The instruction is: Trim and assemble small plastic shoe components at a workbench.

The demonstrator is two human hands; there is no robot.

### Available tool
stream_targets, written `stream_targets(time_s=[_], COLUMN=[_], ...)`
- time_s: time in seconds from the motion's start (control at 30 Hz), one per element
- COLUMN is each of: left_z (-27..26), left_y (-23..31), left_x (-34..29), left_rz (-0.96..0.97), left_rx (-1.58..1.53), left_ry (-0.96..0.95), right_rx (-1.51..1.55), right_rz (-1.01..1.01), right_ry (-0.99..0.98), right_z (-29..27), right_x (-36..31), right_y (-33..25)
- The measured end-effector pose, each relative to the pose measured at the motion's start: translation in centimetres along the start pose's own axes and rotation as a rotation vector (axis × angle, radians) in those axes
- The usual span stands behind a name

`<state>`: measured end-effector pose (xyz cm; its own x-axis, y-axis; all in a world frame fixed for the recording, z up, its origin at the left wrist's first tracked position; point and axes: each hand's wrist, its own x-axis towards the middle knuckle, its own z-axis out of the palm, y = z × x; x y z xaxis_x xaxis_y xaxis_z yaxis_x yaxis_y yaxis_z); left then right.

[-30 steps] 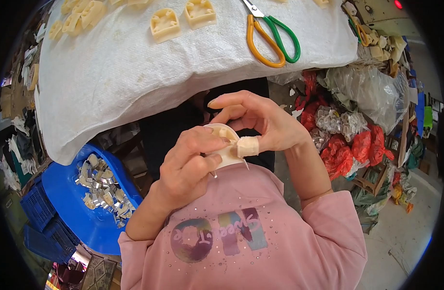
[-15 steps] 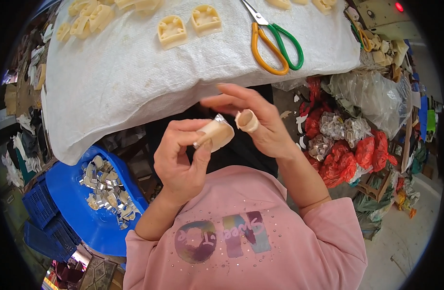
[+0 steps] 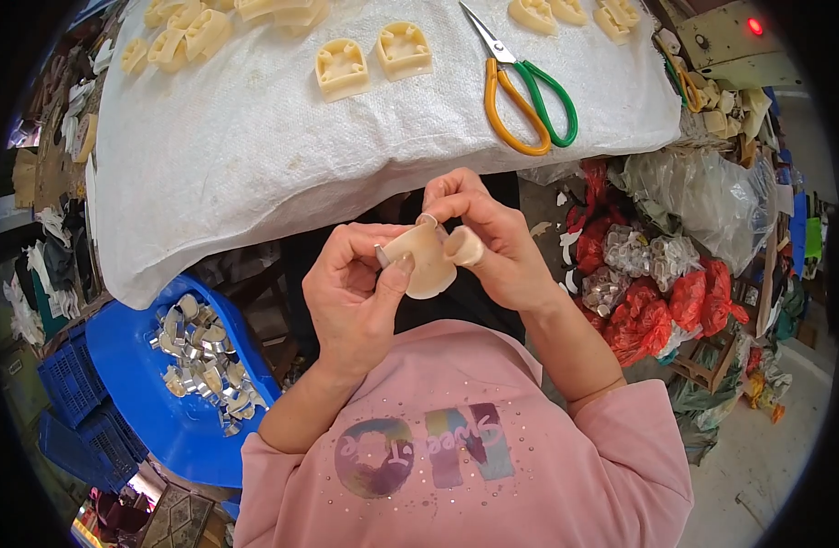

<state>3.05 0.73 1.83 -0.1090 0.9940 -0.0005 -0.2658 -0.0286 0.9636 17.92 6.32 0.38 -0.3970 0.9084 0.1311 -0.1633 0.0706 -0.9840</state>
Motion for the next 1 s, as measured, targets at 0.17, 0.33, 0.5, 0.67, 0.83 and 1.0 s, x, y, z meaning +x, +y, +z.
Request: stream_targets(time_s=[0.17, 0.33, 0.5, 0.67, 0.83, 1.0], left_z=[0.1, 0.5, 0.3, -1.4, -0.7, -1.1], left_y=[0.3, 0.6, 0.0, -0.7, -0.7, -0.5], left_x=[0.0, 0.2, 0.4, 0.5, 0.6, 0.8], left_rz=[-0.035, -0.205, -0.163, -0.132, 0.049, 0.423], left_rx=[0.078, 0.093, -0.008, 0.022, 0.137, 0.560], left_ry=[-0.044, -0.051, -0.007, 0.023, -0.025, -0.141], right_rx=[-0.420, -0.577, 0.283, 0.305, 0.197, 0.334], right_rz=[-0.136, -0.234, 0.193, 0.098, 0.397, 0.505], right_ry=[-0.033, 0.142, 0.081, 0.247, -0.008, -0.303], right_z=[-0.3, 0.2, -0.2, -1.8, -2.2, -3.2], right_x=[0.2, -0.2, -0.4, 0.0, -0.2, 0.7], right_y=[-0.8, -0.3, 0.1, 0.2, -0.4, -0.7])
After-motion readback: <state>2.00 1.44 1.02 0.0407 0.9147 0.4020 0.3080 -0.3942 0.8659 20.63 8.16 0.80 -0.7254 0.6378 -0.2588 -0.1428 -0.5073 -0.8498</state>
